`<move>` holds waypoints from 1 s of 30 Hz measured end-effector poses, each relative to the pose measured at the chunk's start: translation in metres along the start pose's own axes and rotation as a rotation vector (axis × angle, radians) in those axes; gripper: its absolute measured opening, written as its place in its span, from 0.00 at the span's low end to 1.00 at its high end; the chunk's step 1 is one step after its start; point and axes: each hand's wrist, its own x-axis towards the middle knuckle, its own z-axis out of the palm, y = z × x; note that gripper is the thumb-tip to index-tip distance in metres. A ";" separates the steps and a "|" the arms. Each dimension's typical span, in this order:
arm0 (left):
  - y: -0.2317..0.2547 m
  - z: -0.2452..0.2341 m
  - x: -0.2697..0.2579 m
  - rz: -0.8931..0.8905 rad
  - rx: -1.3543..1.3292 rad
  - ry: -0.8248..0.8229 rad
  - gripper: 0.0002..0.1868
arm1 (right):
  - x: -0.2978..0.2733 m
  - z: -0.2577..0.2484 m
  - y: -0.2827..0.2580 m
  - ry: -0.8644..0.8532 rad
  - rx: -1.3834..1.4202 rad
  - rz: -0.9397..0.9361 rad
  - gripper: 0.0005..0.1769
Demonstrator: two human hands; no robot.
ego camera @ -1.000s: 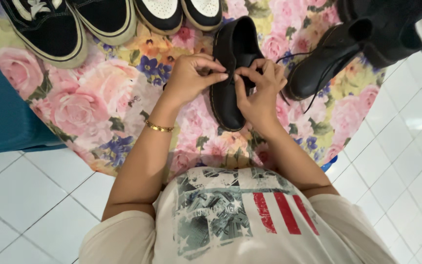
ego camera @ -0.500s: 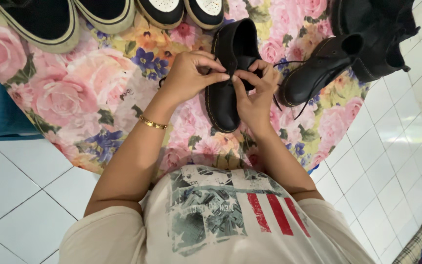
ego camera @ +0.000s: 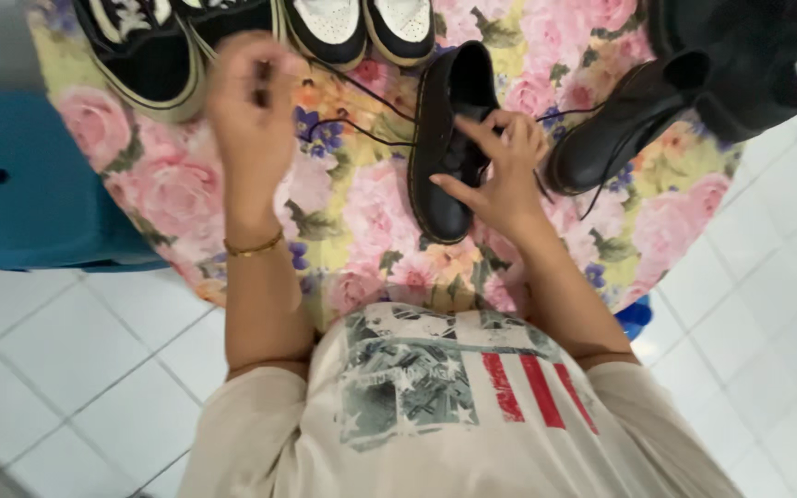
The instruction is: The person removes the laces from a black shoe, then re-laces it by threading the laces through the eyelets and tying a knot. The person repeats this process on a second black shoe.
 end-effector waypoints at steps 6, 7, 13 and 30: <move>-0.021 -0.075 -0.003 -0.138 -0.218 0.339 0.05 | -0.005 0.000 0.022 0.024 0.091 -0.058 0.68; -0.021 -0.089 -0.007 -0.151 -0.244 0.340 0.06 | -0.006 -0.001 0.023 0.023 0.096 -0.068 0.70; -0.059 -0.140 -0.013 -0.272 -0.249 0.440 0.08 | -0.008 -0.006 0.026 -0.013 0.113 -0.042 0.70; -0.047 -0.111 -0.025 -0.180 0.782 0.063 0.23 | -0.004 -0.014 0.047 -0.039 0.621 -0.059 0.42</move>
